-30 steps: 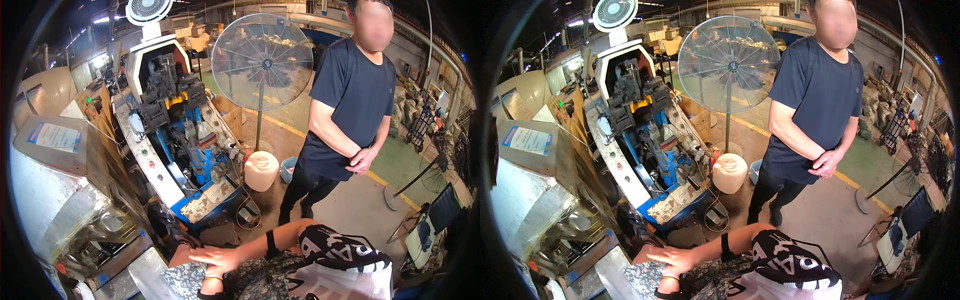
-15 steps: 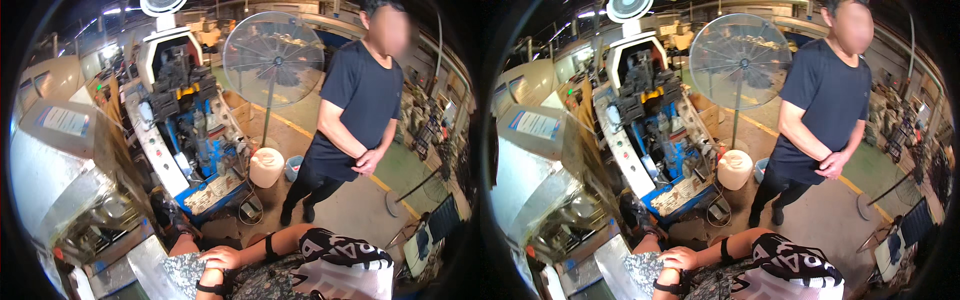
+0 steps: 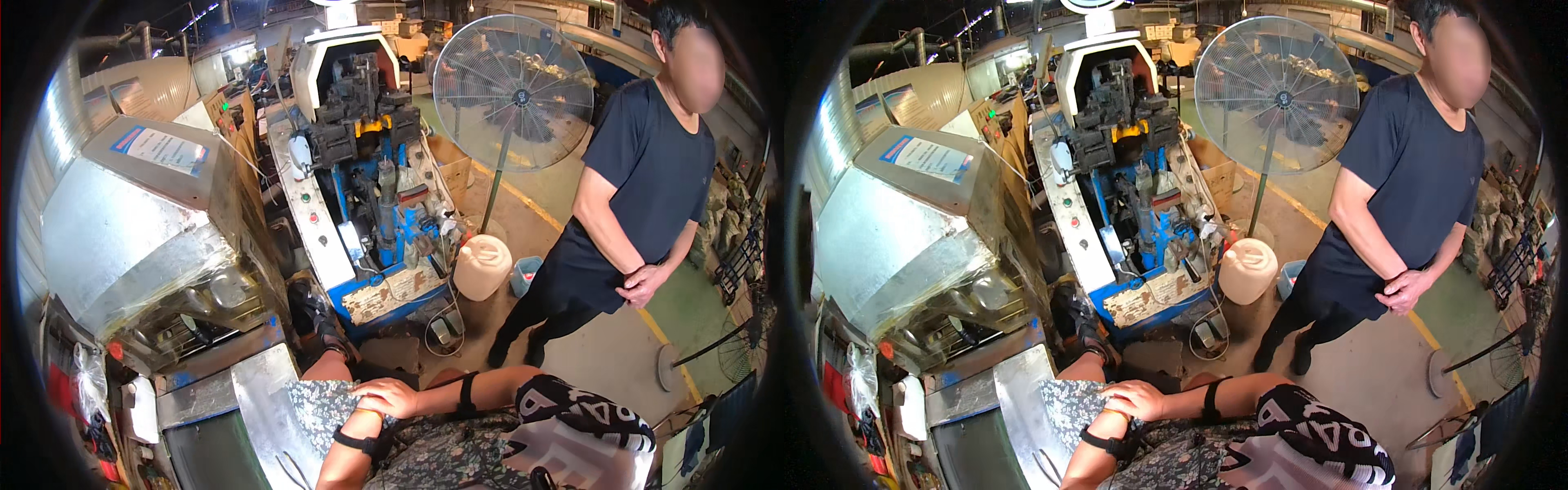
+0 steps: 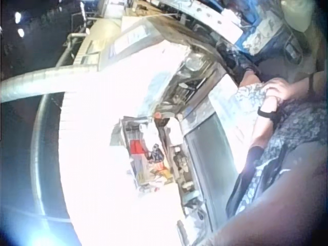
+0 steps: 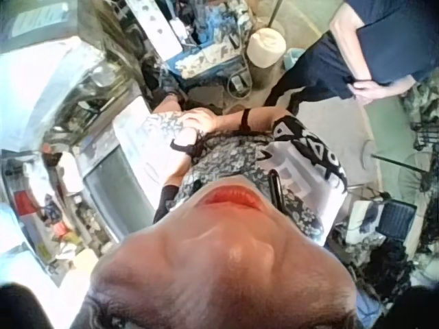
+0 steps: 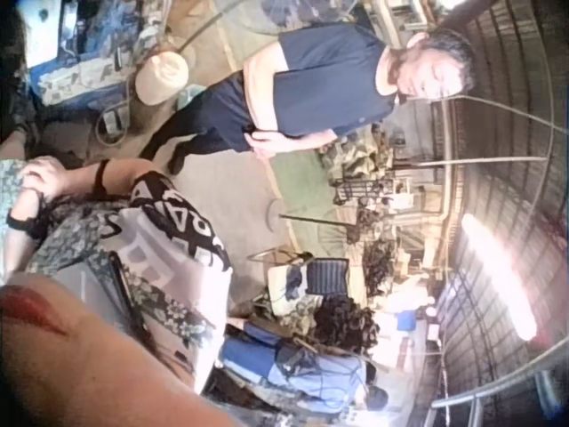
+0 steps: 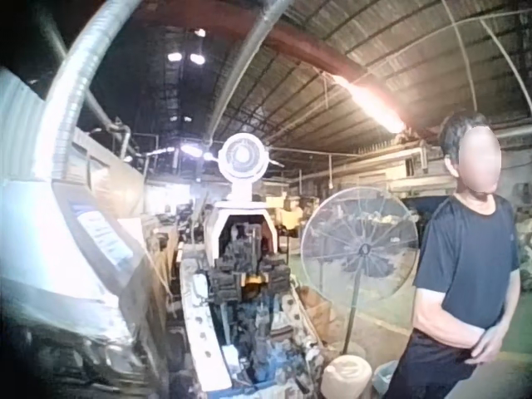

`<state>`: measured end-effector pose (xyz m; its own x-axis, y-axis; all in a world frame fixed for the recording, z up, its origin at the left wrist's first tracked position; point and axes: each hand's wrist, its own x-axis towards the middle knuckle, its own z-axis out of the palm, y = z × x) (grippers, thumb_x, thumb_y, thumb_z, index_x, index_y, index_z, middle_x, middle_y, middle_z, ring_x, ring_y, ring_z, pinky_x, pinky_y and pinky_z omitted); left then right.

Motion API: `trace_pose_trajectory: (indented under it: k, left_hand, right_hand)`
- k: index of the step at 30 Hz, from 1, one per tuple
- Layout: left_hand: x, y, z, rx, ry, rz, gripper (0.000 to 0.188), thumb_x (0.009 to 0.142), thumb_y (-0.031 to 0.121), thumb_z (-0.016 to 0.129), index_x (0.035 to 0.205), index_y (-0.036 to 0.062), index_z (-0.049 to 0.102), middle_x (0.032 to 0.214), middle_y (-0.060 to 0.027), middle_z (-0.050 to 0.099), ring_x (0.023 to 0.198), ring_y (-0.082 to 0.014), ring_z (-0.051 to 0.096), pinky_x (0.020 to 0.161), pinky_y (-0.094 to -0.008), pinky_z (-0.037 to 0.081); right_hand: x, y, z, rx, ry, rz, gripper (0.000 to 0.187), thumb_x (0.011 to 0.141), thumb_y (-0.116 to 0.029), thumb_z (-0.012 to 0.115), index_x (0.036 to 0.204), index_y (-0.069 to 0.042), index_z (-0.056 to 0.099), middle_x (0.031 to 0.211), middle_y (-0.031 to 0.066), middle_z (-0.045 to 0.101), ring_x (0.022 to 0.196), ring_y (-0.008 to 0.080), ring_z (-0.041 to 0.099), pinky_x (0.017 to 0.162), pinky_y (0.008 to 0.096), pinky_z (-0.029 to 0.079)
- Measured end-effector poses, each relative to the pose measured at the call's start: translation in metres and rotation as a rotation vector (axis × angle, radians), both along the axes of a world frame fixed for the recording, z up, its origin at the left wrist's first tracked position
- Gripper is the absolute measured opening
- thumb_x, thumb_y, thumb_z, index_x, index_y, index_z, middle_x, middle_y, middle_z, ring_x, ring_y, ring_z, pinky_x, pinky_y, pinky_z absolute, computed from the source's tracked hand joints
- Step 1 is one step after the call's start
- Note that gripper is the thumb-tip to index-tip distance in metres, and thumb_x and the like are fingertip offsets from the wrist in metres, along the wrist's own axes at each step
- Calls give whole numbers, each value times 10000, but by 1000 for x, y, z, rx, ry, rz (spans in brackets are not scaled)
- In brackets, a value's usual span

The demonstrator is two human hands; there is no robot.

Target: Assembling and inspecting shoe components at a manufacturing station.

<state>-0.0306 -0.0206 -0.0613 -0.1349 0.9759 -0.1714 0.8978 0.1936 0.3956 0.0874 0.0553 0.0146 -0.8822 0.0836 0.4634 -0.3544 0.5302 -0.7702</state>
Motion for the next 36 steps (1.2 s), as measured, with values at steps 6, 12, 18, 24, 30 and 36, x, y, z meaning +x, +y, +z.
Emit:
trace_pose_trajectory:
  k: [6,12,18,24,30,36]
  left_hand:
    - [-1,12,12,-41,-28,-11,610,958,513,499,1426,122,475,1401,-188,528,1257,-381,520,1044,-452,426]
    - [-1,32,33,-83,-58,-36,612,960,516,494,1426,120,475,1404,-188,525,1258,-383,519,1045,-453,425]
    - [26,31,62,-489,-101,-75,615,973,532,449,1415,105,489,1381,-190,546,1254,-382,523,1042,-450,425]
    - [32,39,71,-351,-85,-104,503,965,450,487,1288,75,579,1202,-195,652,1110,-387,611,916,-479,499]
    - [34,29,73,-488,-84,-111,557,969,449,475,1407,105,487,1279,-213,608,1177,-396,569,974,-480,463]
    - [27,28,60,-405,-95,-105,490,965,420,505,1308,74,552,1219,-206,640,1127,-386,597,921,-484,485]
  right_hand:
    - [3,1,-2,27,-30,3,287,980,-193,542,1203,-36,630,1213,162,653,1119,335,627,962,423,492]
    - [4,3,0,-2,-71,90,292,998,-258,525,1175,-49,624,1183,168,652,1089,344,624,939,426,490]
    - [-16,89,68,324,-197,-206,539,822,-343,689,1167,19,488,1283,265,505,1190,447,499,997,493,418]
    - [-23,238,33,518,-349,-883,840,867,-355,661,1461,108,291,1514,325,312,1395,418,356,1155,448,309]
    - [-46,290,10,199,-866,-876,924,837,-508,625,1377,174,312,1299,379,499,1202,458,543,1018,472,454]
    - [-48,280,32,193,-895,-843,941,839,-470,665,1420,133,235,1396,344,421,1287,430,466,1073,472,395]
